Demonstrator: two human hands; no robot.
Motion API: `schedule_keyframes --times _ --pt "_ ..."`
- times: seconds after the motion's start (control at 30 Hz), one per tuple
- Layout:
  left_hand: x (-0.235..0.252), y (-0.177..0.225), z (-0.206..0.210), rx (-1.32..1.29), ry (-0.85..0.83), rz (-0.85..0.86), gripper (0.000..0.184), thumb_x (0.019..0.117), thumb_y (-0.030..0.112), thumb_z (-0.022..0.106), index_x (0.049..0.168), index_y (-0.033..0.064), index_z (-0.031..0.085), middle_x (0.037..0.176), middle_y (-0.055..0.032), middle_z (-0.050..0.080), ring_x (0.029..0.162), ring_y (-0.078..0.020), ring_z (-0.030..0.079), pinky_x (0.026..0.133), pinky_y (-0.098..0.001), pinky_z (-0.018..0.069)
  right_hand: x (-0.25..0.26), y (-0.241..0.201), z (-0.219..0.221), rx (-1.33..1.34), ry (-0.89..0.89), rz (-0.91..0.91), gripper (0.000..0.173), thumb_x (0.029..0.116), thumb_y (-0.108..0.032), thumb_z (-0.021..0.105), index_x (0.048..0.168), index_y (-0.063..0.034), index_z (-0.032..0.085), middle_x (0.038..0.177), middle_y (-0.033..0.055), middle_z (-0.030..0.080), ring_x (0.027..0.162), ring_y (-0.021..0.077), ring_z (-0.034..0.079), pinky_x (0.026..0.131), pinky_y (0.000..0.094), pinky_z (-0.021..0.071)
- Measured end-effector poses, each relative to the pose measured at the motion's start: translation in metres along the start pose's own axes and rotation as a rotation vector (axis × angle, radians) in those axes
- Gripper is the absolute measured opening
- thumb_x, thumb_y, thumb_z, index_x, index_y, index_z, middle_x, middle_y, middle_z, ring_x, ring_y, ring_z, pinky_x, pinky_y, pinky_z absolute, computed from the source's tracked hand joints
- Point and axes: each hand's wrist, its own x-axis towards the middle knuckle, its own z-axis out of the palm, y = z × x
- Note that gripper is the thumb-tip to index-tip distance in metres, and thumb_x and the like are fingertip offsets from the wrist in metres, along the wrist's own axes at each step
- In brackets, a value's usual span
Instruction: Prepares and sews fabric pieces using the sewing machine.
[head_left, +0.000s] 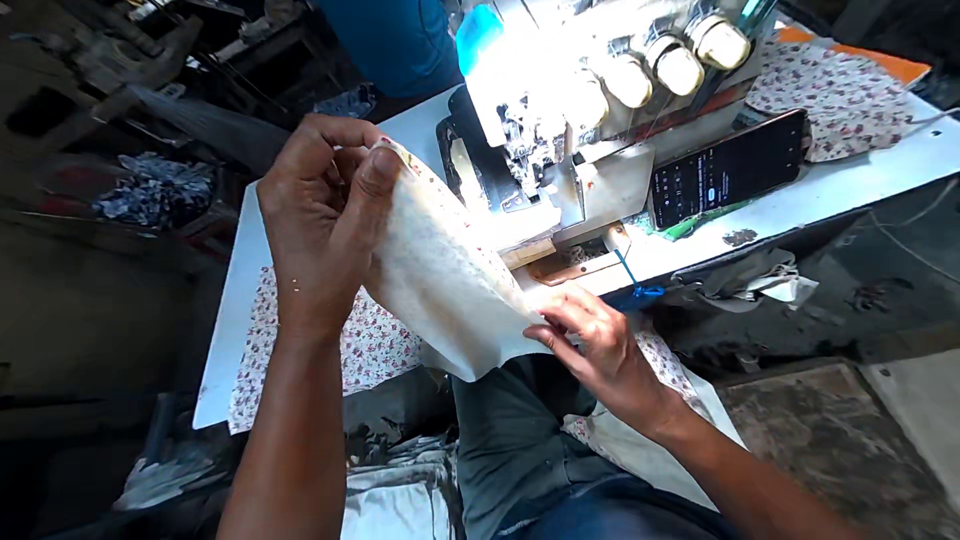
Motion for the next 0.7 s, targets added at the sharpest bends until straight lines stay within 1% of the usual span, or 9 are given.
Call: schedule_keyframes --times 0.07,0.17,0.2,0.23,0.3,0.37,0.4,0.6,0.7 --pt "0.001 0.003 -0.005 -0.051 -0.061 0.016 0.01 0.1064 0.021 0.053 0.115 0.0167 0.055 0.091 0.0226 0.059 0.075 0.0146 0.056 0.068 -0.0063 0.0482 -0.003 0.003 0.005 0.014 -0.033 -0.024 0.017 0.0968 -0.022 0.069 0.099 -0.0072 0.079 0.094 0.0074 0.063 0.087 0.0142 0.061 0.078 0.0249 0.0529" --pt "0.003 0.014 -0.014 -0.144 -0.151 0.063 0.009 0.1069 0.024 0.053 0.116 0.0253 0.054 0.09 0.0273 0.059 0.074 0.0151 0.056 0.065 -0.0052 0.048 0.006 0.014 0.005 0.075 -0.141 -0.059 0.018 0.0951 -0.029 0.071 0.094 -0.0132 0.08 0.136 0.0126 0.06 0.131 0.0261 0.051 0.106 0.042 0.0458" --pt "0.003 0.018 -0.016 -0.189 -0.179 0.069 0.01 0.1069 0.025 0.053 0.116 0.0282 0.054 0.093 0.0283 0.061 0.077 0.014 0.06 0.068 -0.006 0.0512 0.01 0.017 0.004 0.121 -0.192 -0.081 0.019 0.0942 -0.029 0.071 0.093 -0.0129 0.08 0.143 0.0128 0.057 0.138 0.0267 0.048 0.111 0.0445 0.0431" --pt "0.003 0.023 -0.019 -0.231 -0.204 0.076 0.011 0.1069 0.026 0.053 0.116 0.0301 0.055 0.097 0.0282 0.063 0.081 0.0123 0.063 0.071 -0.0075 0.0539 0.013 0.02 0.005 0.168 -0.235 -0.112 0.02 0.0937 -0.029 0.072 0.091 -0.0116 0.08 0.141 0.0118 0.06 0.136 0.025 0.05 0.111 0.0445 0.0432" --pt "0.001 0.031 -0.031 -0.255 -0.23 0.097 0.011 0.107 0.03 0.053 0.117 0.0315 0.057 0.103 0.0272 0.064 0.089 0.0104 0.064 0.077 -0.0092 0.0548 0.014 0.022 0.007 0.252 -0.304 -0.161 0.021 0.0934 -0.028 0.073 0.087 -0.0089 0.078 0.113 0.0064 0.071 0.113 0.0169 0.062 0.1 0.0381 0.0479" --pt "-0.004 0.03 -0.054 -0.274 -0.168 0.077 0.01 0.1059 0.033 0.056 0.113 0.0273 0.06 0.1 0.0198 0.068 0.087 0.0026 0.068 0.075 -0.0163 0.059 0.01 0.023 0.006 0.291 -0.349 -0.18 0.025 0.0946 -0.027 0.072 0.081 -0.0065 0.075 0.089 0.004 0.07 0.092 0.0135 0.062 0.087 0.0323 0.0471" --pt "-0.009 0.027 -0.065 -0.279 -0.117 0.057 0.009 0.1057 0.032 0.057 0.11 0.0256 0.06 0.097 0.0167 0.07 0.084 -0.0002 0.07 0.072 -0.0179 0.0612 0.008 0.022 0.002 0.284 -0.349 -0.182 0.025 0.0949 -0.027 0.072 0.08 -0.0064 0.075 0.086 0.0036 0.068 0.089 0.0128 0.061 0.084 0.0309 0.0469" --pt "-0.041 0.002 -0.086 -0.294 -0.077 0.002 0.011 0.1036 0.032 0.061 0.114 0.029 0.063 0.1 0.0199 0.07 0.085 0.0045 0.068 0.074 -0.0134 0.0578 0.018 -0.011 -0.051 0.226 -0.248 -0.174 0.018 0.0923 -0.024 0.076 0.086 -0.0075 0.078 0.1 0.0033 0.067 0.094 0.0 0.062 0.081 0.012 0.0519" --pt "-0.053 0.0 -0.076 -0.237 0.105 -0.143 0.009 0.106 0.032 0.056 0.114 0.0285 0.06 0.106 0.0191 0.07 0.097 0.0017 0.068 0.087 -0.018 0.0558 0.018 -0.01 -0.057 0.052 -0.262 -0.193 0.02 0.0939 -0.027 0.073 0.091 -0.0084 0.08 0.101 0.0062 0.068 0.092 0.0045 0.063 0.079 0.0151 0.052"
